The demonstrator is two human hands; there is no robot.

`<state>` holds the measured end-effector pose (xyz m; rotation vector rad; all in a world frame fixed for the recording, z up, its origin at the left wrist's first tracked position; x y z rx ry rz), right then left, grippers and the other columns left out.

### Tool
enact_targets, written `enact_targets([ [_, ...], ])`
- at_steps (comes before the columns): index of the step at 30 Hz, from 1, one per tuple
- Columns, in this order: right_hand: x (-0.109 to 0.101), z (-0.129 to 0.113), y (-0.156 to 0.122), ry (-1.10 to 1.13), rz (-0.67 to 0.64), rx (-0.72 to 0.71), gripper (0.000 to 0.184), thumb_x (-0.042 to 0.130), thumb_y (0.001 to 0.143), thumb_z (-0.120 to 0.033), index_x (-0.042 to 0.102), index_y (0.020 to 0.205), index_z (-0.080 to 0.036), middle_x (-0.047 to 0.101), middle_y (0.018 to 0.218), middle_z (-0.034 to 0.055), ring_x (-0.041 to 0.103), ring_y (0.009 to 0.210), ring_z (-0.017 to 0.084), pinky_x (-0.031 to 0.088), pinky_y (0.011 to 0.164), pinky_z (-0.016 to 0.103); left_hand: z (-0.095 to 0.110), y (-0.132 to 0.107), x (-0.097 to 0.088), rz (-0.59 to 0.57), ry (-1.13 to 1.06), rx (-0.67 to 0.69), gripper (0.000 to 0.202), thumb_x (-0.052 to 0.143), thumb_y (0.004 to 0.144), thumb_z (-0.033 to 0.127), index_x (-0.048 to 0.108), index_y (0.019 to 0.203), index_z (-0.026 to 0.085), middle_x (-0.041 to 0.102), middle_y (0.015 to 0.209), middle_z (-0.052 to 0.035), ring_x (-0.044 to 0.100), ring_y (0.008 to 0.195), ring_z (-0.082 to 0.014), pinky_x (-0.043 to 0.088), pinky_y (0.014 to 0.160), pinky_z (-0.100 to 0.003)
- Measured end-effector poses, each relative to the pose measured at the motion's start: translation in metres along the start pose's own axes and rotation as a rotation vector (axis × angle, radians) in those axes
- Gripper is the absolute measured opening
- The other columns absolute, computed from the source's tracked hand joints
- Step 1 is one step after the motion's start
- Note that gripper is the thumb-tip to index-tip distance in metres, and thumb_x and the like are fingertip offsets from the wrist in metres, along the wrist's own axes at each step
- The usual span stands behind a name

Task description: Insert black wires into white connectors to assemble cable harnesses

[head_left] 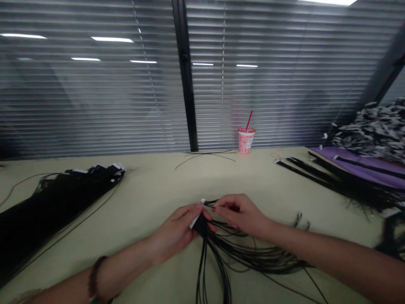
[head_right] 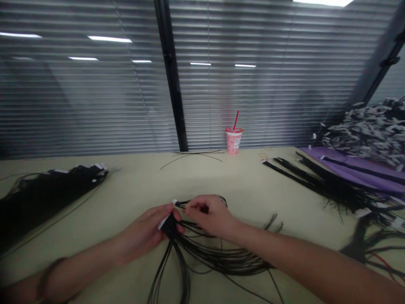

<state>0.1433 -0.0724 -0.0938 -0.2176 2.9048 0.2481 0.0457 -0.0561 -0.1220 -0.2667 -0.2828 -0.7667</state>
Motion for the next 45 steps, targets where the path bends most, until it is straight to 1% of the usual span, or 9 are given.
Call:
enact_targets([
  [3,-0.002,0.006,0.001,0.44,-0.212,0.258,0.024,0.055,0.074,-0.027,0.06,0.094,-0.014,0.025,0.047,-0.0089,0.021,0.04,0.004,0.017,0.039,0.017,-0.002,0.0,-0.004,0.023,-0.027,-0.002,0.029,0.045,0.083,0.036,0.061,0.075,0.012,0.066,0.068,-0.0074,0.061,0.069,-0.0172,0.043,0.07,-0.028],
  [7,-0.033,-0.003,0.009,0.621,-0.217,0.276,0.026,0.056,0.07,-0.018,0.058,0.096,-0.017,0.023,0.053,-0.0086,0.015,0.04,0.002,0.01,0.038,0.017,-0.002,0.001,-0.003,0.0,-0.035,0.006,0.028,0.047,0.082,0.036,0.061,0.075,0.012,0.066,0.068,-0.0076,0.061,0.068,-0.0172,0.043,0.07,-0.028],
  [13,-0.055,0.018,0.019,0.293,-0.013,0.188,0.011,0.059,0.067,-0.023,0.056,0.068,-0.012,0.032,0.049,-0.0077,0.022,0.04,0.002,0.012,0.039,0.018,-0.002,0.001,-0.004,-0.005,-0.117,-0.032,0.028,0.045,0.083,0.037,0.058,0.079,0.013,0.065,0.071,-0.0087,0.059,0.069,-0.0148,0.042,0.066,-0.025],
  [18,-0.048,0.014,0.017,-0.149,0.037,0.13,0.016,0.058,0.068,-0.027,0.059,0.069,-0.011,0.052,0.063,-0.0006,0.041,0.051,0.006,0.029,0.045,0.018,-0.001,-0.001,-0.01,0.058,-0.191,-0.069,0.023,0.048,0.082,0.038,0.056,0.081,0.016,0.062,0.07,-0.005,0.056,0.065,-0.0115,0.039,0.058,-0.021],
  [24,-0.062,0.017,0.015,-0.502,0.204,0.014,0.03,0.065,0.057,-0.019,0.049,0.082,-0.015,0.051,0.066,-0.0023,0.045,0.053,0.008,0.032,0.047,0.019,0.001,-0.003,-0.011,0.063,-0.208,-0.06,0.023,0.048,0.081,0.039,0.056,0.078,0.017,0.059,0.068,-0.0024,0.054,0.067,-0.0107,0.038,0.061,-0.021],
  [27,-0.064,0.025,0.018,-0.38,0.196,-0.031,0.038,0.066,0.056,-0.019,0.048,0.089,-0.015,0.052,0.074,-0.0012,0.044,0.055,0.007,0.033,0.049,0.019,0.003,-0.005,-0.007,0.02,-0.194,-0.059,0.026,0.047,0.082,0.041,0.057,0.077,0.018,0.058,0.067,-0.0023,0.052,0.066,-0.0108,0.036,0.062,-0.021],
  [31,-0.054,0.031,0.027,-0.166,0.009,0.034,0.021,0.063,0.065,-0.031,0.055,0.065,-0.011,0.05,0.055,-0.0027,0.041,0.049,0.006,0.03,0.046,0.019,0.004,-0.009,0.001,-0.039,-0.162,-0.083,0.03,0.047,0.08,0.044,0.058,0.072,0.018,0.054,0.057,-0.001,0.049,0.061,-0.0114,0.035,0.062,-0.023],
  [37,-0.074,0.031,0.029,-0.011,0.199,0.085,0.024,0.062,0.066,-0.033,0.053,0.068,-0.011,0.044,0.052,-0.0055,0.032,0.041,0.002,0.022,0.038,0.016,0.002,-0.011,0.008,-0.077,-0.147,-0.111,0.03,0.048,0.08,0.043,0.06,0.071,0.017,0.053,0.055,-0.0008,0.048,0.058,-0.0111,0.034,0.061,-0.023],
  [45,-0.084,0.03,0.02,0.015,0.359,0.09,0.032,0.062,0.059,-0.014,0.053,0.091,-0.015,0.057,0.085,0.0049,0.054,0.062,0.01,0.043,0.053,0.022,0.003,-0.005,-0.006,0.05,-0.158,-0.075,0.027,0.053,0.077,0.042,0.057,0.072,0.016,0.065,0.07,-0.0062,0.055,0.066,-0.0128,0.037,0.062,-0.023],
])
Point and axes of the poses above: each hand's wrist, its own y-axis towards the middle knuckle, its own x-axis out of the palm, z = x × y, the point moved 9 cm from there along y, towards the middle knuckle
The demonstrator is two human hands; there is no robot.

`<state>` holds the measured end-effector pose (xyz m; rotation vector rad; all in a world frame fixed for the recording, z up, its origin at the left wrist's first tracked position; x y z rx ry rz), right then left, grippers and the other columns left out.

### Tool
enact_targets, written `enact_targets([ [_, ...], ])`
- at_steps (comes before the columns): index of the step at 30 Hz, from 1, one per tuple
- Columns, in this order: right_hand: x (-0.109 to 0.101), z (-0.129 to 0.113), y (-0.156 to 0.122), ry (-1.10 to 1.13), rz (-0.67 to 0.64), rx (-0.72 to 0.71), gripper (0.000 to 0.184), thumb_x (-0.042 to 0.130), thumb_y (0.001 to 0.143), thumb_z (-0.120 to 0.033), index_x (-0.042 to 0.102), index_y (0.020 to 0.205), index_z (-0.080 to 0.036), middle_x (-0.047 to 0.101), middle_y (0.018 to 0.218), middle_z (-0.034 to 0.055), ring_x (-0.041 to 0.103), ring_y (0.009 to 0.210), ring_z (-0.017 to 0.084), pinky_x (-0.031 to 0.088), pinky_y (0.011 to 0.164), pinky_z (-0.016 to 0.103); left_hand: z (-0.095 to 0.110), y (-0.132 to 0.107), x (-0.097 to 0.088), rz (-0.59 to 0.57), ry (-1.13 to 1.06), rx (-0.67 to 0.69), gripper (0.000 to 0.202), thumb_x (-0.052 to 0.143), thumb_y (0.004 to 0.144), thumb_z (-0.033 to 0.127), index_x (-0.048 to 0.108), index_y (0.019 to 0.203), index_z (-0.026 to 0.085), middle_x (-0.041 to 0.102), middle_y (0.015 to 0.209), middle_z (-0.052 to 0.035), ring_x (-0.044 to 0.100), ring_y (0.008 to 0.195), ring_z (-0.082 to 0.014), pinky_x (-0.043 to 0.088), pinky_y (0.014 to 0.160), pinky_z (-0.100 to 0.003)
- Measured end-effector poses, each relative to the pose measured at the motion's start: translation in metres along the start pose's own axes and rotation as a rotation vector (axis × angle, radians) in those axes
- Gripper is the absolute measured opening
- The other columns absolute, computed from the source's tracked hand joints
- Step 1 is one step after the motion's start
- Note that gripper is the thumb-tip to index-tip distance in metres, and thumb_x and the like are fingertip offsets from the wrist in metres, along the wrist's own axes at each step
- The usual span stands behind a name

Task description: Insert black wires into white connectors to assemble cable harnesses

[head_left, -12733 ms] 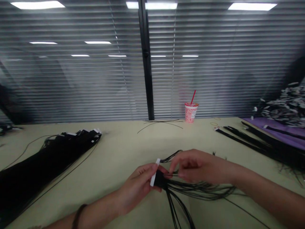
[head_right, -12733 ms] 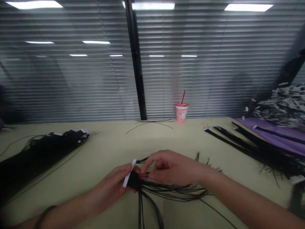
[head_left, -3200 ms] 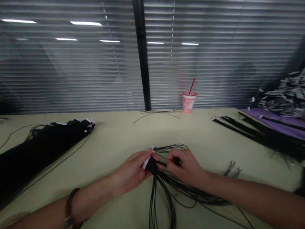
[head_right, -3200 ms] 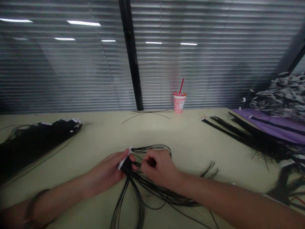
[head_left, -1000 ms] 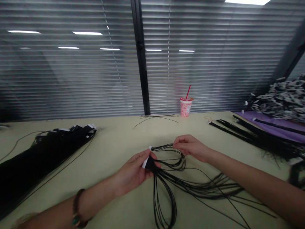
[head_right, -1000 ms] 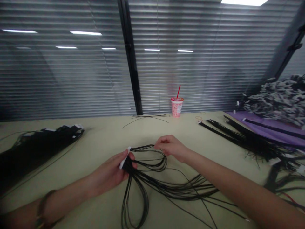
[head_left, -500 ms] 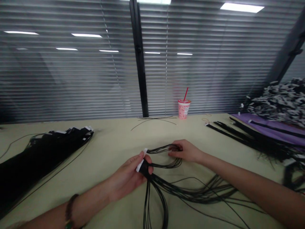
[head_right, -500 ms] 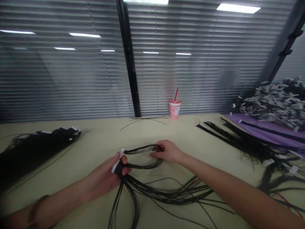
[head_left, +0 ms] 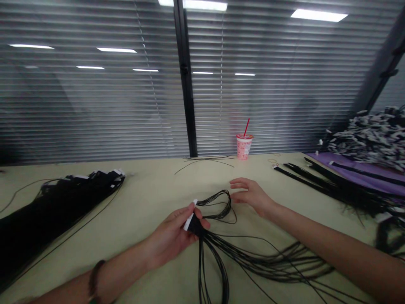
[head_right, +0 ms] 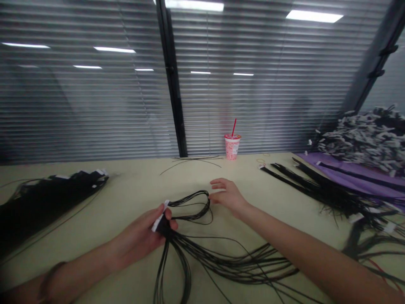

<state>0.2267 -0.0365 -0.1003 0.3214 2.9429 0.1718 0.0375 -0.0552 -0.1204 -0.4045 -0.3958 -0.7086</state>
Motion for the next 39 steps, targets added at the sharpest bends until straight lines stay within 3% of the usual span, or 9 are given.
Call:
enact_targets([
  [4,0.012,-0.046,-0.028,-0.258,0.069,-0.326,0.015,0.057,0.063,-0.012,0.051,0.076,-0.016,0.051,0.064,-0.0027,0.044,0.052,0.007,0.035,0.047,0.018,-0.001,0.002,-0.002,0.032,-0.003,0.02,0.027,0.051,0.078,0.041,0.058,0.073,0.015,0.065,0.072,-0.007,0.057,0.067,-0.0138,0.039,0.061,-0.023],
  [7,0.053,-0.07,-0.061,-0.493,-0.134,-0.56,0.001,0.055,0.068,-0.016,0.056,0.068,-0.016,0.052,0.057,-0.0023,0.046,0.05,0.007,0.034,0.048,0.019,0.0,0.002,-0.001,0.017,-0.018,0.065,0.026,0.051,0.079,0.039,0.059,0.076,0.014,0.064,0.076,-0.0068,0.056,0.072,-0.0149,0.041,0.063,-0.025],
  [9,0.075,-0.074,-0.077,-0.62,-0.242,-0.643,0.012,0.053,0.073,-0.02,0.063,0.08,-0.017,0.059,0.065,0.0003,0.051,0.057,0.009,0.038,0.054,0.02,0.001,0.002,0.0,0.006,-0.01,0.091,0.025,0.051,0.08,0.037,0.06,0.077,0.014,0.062,0.076,-0.0061,0.055,0.071,-0.0142,0.041,0.062,-0.025],
  [12,0.087,-0.068,-0.08,-0.76,-0.276,-0.627,0.021,0.048,0.08,-0.022,0.064,0.092,-0.018,0.061,0.071,0.0031,0.054,0.063,0.012,0.04,0.059,0.022,0.001,0.002,0.0,0.002,0.029,0.11,0.026,0.052,0.08,0.036,0.062,0.078,0.013,0.059,0.075,-0.006,0.053,0.07,-0.0142,0.041,0.06,-0.025],
  [26,0.096,-0.072,-0.089,-1.024,-0.389,-0.736,0.022,0.037,0.087,-0.019,0.058,0.084,-0.014,0.06,0.076,0.0054,0.054,0.07,0.015,0.041,0.066,0.027,-0.001,0.003,0.003,-0.05,0.074,0.123,0.027,0.047,0.083,0.033,0.063,0.075,0.011,0.058,0.072,-0.0054,0.052,0.069,-0.0142,0.043,0.056,-0.025],
  [30,0.089,-0.076,-0.085,-0.826,-0.44,-0.609,0.016,0.042,0.083,-0.017,0.053,0.094,-0.015,0.059,0.075,0.0041,0.053,0.069,0.014,0.039,0.063,0.026,-0.002,0.002,0.005,-0.05,0.086,0.105,0.028,0.047,0.083,0.031,0.063,0.075,0.01,0.06,0.07,-0.0052,0.053,0.064,-0.0122,0.041,0.056,-0.023],
  [33,0.083,-0.075,-0.082,-0.439,-0.607,-0.329,0.031,0.044,0.077,-0.011,0.048,0.106,-0.016,0.053,0.062,-0.0027,0.044,0.052,0.008,0.032,0.049,0.019,-0.004,0.0,0.008,-0.061,0.079,0.089,0.027,0.048,0.082,0.031,0.063,0.074,0.009,0.062,0.07,-0.0061,0.056,0.064,-0.0123,0.041,0.062,-0.024],
  [36,0.074,-0.078,-0.081,-0.012,-0.742,-0.014,0.017,0.045,0.071,-0.01,0.059,0.08,-0.012,0.047,0.052,-0.0034,0.037,0.044,0.005,0.026,0.042,0.016,-0.004,-0.001,0.007,-0.045,0.046,0.065,0.028,0.048,0.082,0.032,0.062,0.072,0.01,0.064,0.068,-0.0066,0.059,0.067,-0.0142,0.041,0.068,-0.025],
  [39,0.05,-0.096,-0.069,0.379,-0.672,0.094,0.015,0.046,0.069,-0.014,0.061,0.07,-0.011,0.053,0.053,0.0005,0.044,0.046,0.006,0.032,0.044,0.018,-0.005,0.001,0.004,-0.05,-0.021,0.035,0.028,0.046,0.083,0.034,0.061,0.071,0.012,0.066,0.07,-0.0076,0.061,0.077,-0.0182,0.04,0.075,-0.028],
])
Point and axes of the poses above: each hand's wrist, its own y-axis towards the middle knuckle, its own x-axis out of the palm, z = x × y, the point moved 9 cm from there along y, towards the middle knuckle
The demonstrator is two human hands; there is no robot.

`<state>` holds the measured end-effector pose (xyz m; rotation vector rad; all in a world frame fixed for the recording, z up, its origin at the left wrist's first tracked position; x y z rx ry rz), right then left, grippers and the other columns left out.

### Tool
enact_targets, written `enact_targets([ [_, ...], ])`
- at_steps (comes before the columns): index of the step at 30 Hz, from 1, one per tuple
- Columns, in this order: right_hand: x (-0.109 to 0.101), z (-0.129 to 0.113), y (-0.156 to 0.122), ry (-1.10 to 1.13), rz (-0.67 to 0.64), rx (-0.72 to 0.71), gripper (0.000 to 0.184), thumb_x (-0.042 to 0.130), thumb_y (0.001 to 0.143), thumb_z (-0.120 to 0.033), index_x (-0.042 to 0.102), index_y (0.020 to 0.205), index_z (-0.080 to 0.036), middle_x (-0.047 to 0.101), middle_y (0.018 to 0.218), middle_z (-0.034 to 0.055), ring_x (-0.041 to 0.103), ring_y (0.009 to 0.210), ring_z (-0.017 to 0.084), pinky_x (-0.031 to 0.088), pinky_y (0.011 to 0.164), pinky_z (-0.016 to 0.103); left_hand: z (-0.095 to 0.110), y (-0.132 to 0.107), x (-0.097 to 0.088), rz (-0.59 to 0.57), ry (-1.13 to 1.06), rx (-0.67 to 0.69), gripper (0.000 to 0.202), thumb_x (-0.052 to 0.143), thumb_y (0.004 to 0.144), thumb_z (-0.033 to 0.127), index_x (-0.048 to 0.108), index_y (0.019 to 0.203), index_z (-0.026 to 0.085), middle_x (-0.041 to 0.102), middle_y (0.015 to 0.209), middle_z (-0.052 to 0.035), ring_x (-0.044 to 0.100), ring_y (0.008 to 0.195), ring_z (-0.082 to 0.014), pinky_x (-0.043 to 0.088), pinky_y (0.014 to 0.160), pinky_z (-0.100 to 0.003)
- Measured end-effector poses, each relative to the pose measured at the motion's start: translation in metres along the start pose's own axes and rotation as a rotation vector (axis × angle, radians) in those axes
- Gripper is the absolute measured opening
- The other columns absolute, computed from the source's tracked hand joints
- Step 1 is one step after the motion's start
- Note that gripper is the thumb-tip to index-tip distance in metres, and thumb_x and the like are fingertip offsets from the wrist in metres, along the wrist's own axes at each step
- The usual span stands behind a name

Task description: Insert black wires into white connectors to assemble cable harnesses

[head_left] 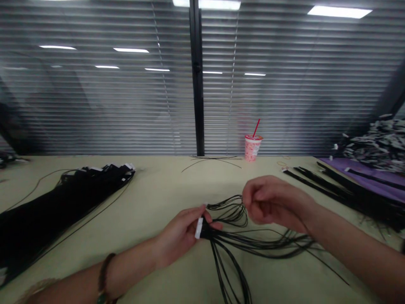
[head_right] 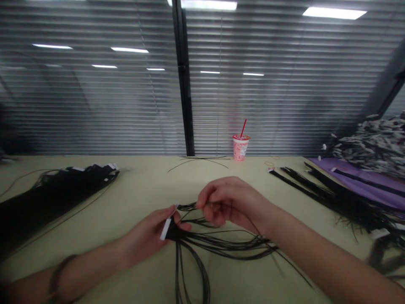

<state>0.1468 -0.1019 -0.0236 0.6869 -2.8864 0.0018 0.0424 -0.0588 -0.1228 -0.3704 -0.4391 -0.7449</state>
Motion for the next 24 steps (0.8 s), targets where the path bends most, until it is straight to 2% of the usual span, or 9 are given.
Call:
enact_targets([
  [3,-0.024,-0.036,-0.007,0.167,0.115,-0.226,0.015,0.052,0.069,-0.016,0.064,0.079,-0.013,0.057,0.062,0.0005,0.048,0.052,0.006,0.037,0.049,0.018,-0.002,0.002,-0.003,-0.027,-0.038,-0.035,0.028,0.045,0.083,0.036,0.059,0.072,0.013,0.066,0.071,-0.0086,0.06,0.077,-0.0184,0.039,0.072,-0.027],
  [5,-0.039,-0.053,-0.012,0.21,0.195,-0.365,0.012,0.054,0.072,-0.016,0.063,0.08,-0.015,0.052,0.06,-0.0025,0.044,0.05,0.003,0.036,0.048,0.015,-0.002,0.003,-0.005,-0.03,-0.031,-0.043,0.028,0.044,0.083,0.036,0.057,0.072,0.014,0.066,0.069,-0.0085,0.059,0.071,-0.0167,0.038,0.067,-0.025],
  [7,-0.052,-0.064,-0.016,0.234,0.267,-0.451,0.011,0.053,0.077,-0.02,0.063,0.079,-0.017,0.048,0.06,-0.0044,0.04,0.05,0.001,0.035,0.047,0.012,-0.002,0.003,-0.006,-0.022,-0.016,-0.044,0.027,0.044,0.083,0.036,0.056,0.071,0.015,0.064,0.065,-0.0072,0.057,0.066,-0.0149,0.036,0.063,-0.024],
  [11,-0.072,-0.073,-0.02,0.145,0.415,-0.542,0.012,0.053,0.078,-0.026,0.063,0.085,-0.022,0.053,0.079,-0.0027,0.043,0.055,0.001,0.036,0.047,0.013,-0.002,0.003,-0.006,0.008,-0.002,-0.037,0.027,0.046,0.082,0.036,0.055,0.068,0.015,0.059,0.058,-0.0034,0.053,0.06,-0.0132,0.035,0.061,-0.024],
  [14,-0.073,-0.058,-0.013,-0.034,0.492,-0.493,0.02,0.057,0.075,-0.023,0.061,0.094,-0.021,0.053,0.071,-0.0029,0.041,0.048,0.002,0.034,0.043,0.014,-0.003,0.004,-0.007,0.038,0.022,-0.042,0.028,0.048,0.081,0.038,0.055,0.066,0.015,0.055,0.055,-0.0015,0.052,0.057,-0.0126,0.035,0.061,-0.024],
  [16,-0.062,-0.037,-0.003,-0.198,0.487,-0.414,0.024,0.06,0.073,-0.024,0.059,0.096,-0.018,0.054,0.063,-0.0032,0.041,0.044,0.003,0.033,0.042,0.016,-0.002,0.004,-0.008,0.053,0.033,-0.024,0.029,0.05,0.08,0.038,0.055,0.065,0.014,0.053,0.055,-0.0003,0.051,0.054,-0.0116,0.036,0.06,-0.025],
  [18,-0.042,-0.005,0.009,-0.378,0.419,-0.285,0.017,0.056,0.075,-0.029,0.058,0.084,-0.014,0.056,0.06,-0.0014,0.043,0.042,0.004,0.032,0.04,0.017,-0.001,0.003,-0.008,0.065,0.046,-0.01,0.029,0.051,0.079,0.039,0.055,0.064,0.014,0.051,0.054,0.0006,0.05,0.052,-0.011,0.035,0.059,-0.024],
  [20,-0.022,0.027,0.015,-0.561,0.342,-0.175,0.018,0.048,0.079,-0.028,0.055,0.072,-0.013,0.054,0.055,-0.0015,0.042,0.04,0.005,0.029,0.038,0.017,-0.001,0.002,-0.008,0.082,0.067,-0.016,0.03,0.051,0.078,0.04,0.055,0.063,0.014,0.05,0.052,0.0011,0.049,0.051,-0.0109,0.034,0.057,-0.024],
  [24,0.003,0.051,0.009,-0.976,0.347,-0.278,0.016,0.045,0.075,-0.016,0.048,0.06,-0.014,0.044,0.048,-0.005,0.036,0.043,0.004,0.026,0.044,0.017,0.0,0.0,-0.007,0.109,0.107,-0.016,0.033,0.048,0.079,0.044,0.053,0.064,0.015,0.051,0.047,0.0005,0.048,0.051,-0.0123,0.034,0.056,-0.025],
])
Point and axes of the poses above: each hand's wrist, its own y-axis towards the middle knuckle, its own x-axis out of the palm, z = x × y, the point moved 9 cm from there along y, towards the middle knuckle
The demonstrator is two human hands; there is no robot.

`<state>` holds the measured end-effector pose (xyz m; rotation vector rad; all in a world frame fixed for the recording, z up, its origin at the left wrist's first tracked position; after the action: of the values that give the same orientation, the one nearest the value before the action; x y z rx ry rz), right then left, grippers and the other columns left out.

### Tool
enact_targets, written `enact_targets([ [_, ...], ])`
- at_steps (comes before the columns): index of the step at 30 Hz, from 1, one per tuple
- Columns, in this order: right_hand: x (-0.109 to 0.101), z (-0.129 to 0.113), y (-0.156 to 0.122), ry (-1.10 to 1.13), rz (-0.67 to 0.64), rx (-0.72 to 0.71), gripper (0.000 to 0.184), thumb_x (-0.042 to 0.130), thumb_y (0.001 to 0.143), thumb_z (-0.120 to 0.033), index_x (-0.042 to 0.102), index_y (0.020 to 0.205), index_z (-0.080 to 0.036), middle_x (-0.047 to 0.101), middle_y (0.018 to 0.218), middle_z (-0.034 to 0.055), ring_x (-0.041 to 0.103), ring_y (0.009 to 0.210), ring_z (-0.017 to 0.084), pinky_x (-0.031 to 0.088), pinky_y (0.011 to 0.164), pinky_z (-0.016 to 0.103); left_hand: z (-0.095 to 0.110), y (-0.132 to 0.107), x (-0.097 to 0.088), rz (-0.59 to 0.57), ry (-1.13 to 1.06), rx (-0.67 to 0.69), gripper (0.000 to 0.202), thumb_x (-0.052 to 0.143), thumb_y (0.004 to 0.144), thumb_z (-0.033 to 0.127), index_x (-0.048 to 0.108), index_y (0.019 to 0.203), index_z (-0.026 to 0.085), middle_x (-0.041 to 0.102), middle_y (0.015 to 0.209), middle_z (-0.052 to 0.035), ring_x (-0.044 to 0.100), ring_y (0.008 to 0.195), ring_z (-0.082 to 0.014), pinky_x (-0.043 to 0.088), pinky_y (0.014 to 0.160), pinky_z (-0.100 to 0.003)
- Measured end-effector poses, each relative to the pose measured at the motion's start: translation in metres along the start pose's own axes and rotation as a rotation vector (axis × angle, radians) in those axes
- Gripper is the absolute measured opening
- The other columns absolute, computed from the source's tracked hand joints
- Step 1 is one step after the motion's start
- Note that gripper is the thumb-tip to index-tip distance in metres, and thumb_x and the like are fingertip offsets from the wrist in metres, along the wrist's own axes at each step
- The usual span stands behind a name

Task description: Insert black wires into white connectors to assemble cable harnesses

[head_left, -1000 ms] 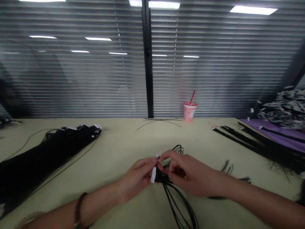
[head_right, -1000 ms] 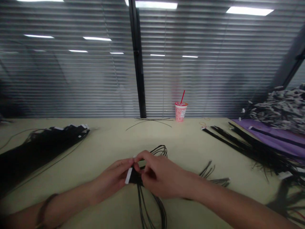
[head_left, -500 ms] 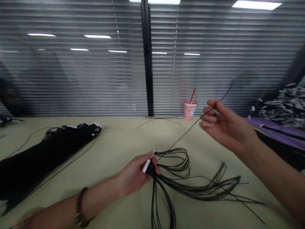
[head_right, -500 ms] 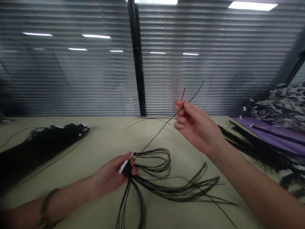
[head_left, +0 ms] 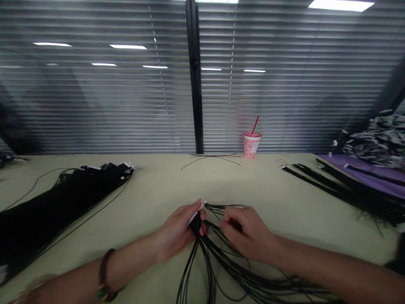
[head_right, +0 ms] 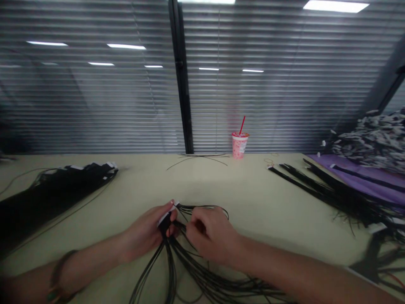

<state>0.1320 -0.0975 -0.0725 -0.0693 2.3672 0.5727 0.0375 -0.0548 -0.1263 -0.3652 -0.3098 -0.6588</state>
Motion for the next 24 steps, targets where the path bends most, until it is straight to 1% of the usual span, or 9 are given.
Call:
enact_targets([
  [2,0.004,0.0,-0.006,-0.103,0.01,-0.056,0.016,0.044,0.072,-0.014,0.044,0.057,-0.014,0.04,0.047,-0.0058,0.032,0.044,0.004,0.023,0.045,0.018,-0.001,0.0,-0.001,0.009,0.018,0.0,0.034,0.047,0.079,0.046,0.053,0.064,0.016,0.051,0.046,-0.0002,0.049,0.052,-0.0136,0.034,0.057,-0.026],
  [4,0.008,0.002,-0.009,-0.135,-0.016,-0.092,0.016,0.043,0.072,-0.013,0.043,0.056,-0.014,0.037,0.047,-0.0058,0.03,0.044,0.005,0.022,0.045,0.019,-0.001,0.0,-0.001,0.01,0.027,0.009,0.033,0.047,0.079,0.046,0.052,0.065,0.016,0.052,0.046,-0.0002,0.049,0.053,-0.0143,0.034,0.057,-0.026],
  [8,0.013,0.003,-0.011,-0.112,-0.077,-0.133,0.018,0.04,0.074,-0.014,0.045,0.057,-0.015,0.037,0.048,-0.0051,0.031,0.045,0.006,0.023,0.046,0.019,-0.002,0.002,-0.002,0.01,0.033,0.019,0.032,0.047,0.079,0.046,0.052,0.068,0.016,0.052,0.046,0.0,0.049,0.052,-0.0139,0.032,0.056,-0.025],
  [12,0.017,-0.001,-0.013,-0.1,-0.118,-0.158,0.017,0.039,0.075,-0.013,0.047,0.06,-0.016,0.039,0.05,-0.0047,0.032,0.046,0.006,0.025,0.048,0.019,-0.002,0.001,-0.002,0.021,0.04,0.004,0.033,0.047,0.078,0.046,0.052,0.066,0.016,0.052,0.045,0.0,0.048,0.051,-0.0138,0.031,0.055,-0.025],
  [16,0.019,0.001,-0.012,-0.118,-0.117,-0.132,0.018,0.039,0.076,-0.015,0.049,0.061,-0.016,0.042,0.051,-0.0043,0.034,0.047,0.007,0.026,0.05,0.019,-0.001,0.001,-0.001,0.026,0.043,0.004,0.032,0.048,0.078,0.046,0.052,0.066,0.016,0.052,0.045,0.0005,0.049,0.051,-0.0137,0.032,0.056,-0.025],
  [19,0.02,0.002,-0.01,-0.141,-0.121,-0.125,0.019,0.038,0.076,-0.015,0.05,0.061,-0.015,0.042,0.051,-0.0038,0.034,0.047,0.007,0.026,0.05,0.02,-0.001,0.0,-0.001,0.009,0.048,0.011,0.033,0.046,0.079,0.045,0.053,0.067,0.016,0.052,0.046,0.0003,0.049,0.052,-0.0138,0.033,0.058,-0.026],
  [24,0.021,0.004,-0.006,-0.161,-0.123,-0.106,0.021,0.037,0.078,-0.016,0.048,0.06,-0.015,0.041,0.051,-0.0037,0.033,0.047,0.007,0.026,0.051,0.02,-0.001,0.0,-0.002,-0.001,0.067,0.027,0.033,0.043,0.081,0.045,0.053,0.067,0.016,0.053,0.046,-0.0001,0.05,0.052,-0.014,0.033,0.057,-0.026],
])
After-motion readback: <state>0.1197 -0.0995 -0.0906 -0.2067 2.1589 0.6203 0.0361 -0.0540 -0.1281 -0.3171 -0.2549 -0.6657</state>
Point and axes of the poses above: each hand's wrist, its own y-axis towards the middle knuckle, its own x-axis out of the palm, z = x × y, the point moved 9 cm from there along y, towards the middle knuckle
